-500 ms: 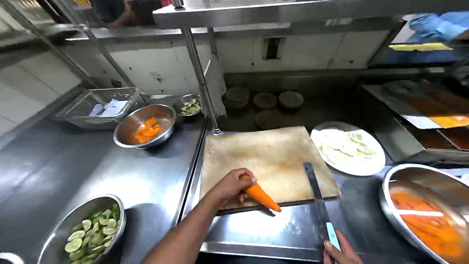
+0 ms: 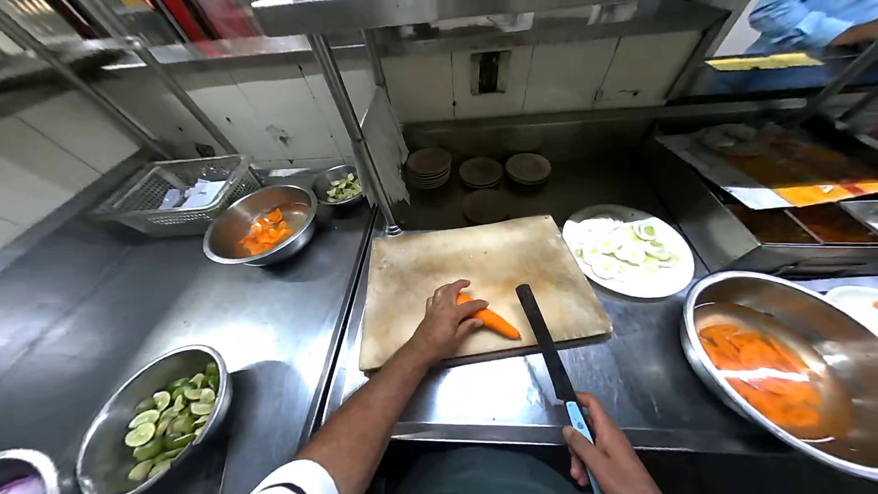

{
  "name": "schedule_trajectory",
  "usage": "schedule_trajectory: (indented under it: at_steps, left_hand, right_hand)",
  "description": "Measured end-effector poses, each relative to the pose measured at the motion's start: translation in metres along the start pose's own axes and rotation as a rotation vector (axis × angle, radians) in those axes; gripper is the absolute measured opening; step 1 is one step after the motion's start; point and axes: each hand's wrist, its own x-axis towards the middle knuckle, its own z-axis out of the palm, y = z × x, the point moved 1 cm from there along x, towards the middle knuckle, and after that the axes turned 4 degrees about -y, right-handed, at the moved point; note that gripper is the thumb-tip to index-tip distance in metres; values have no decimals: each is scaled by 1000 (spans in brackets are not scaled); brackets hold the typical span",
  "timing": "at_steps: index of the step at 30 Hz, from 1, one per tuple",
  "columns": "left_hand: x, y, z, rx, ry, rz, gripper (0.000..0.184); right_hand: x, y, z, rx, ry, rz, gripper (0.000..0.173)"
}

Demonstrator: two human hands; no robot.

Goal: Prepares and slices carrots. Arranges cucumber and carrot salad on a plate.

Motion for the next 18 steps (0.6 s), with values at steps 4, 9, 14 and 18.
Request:
schedule_trajectory:
  at_steps: [4,9,14,18]
  left_hand:
    - [3,-3,17,52,159,68,26]
    - [1,-7,21,65,178,106,31]
    - [2,-6,21,78,156,106,34]
    - [2,-5,20,75,149,89,37]
  right_hand:
    - [15,-5,-2,-212,-62,101,48]
    - [15,-15,0,-402,30,24,45]
    - [16,-40,-7,-652,-3,64,44]
    - [11,-59,-16,-800,-57,108,44]
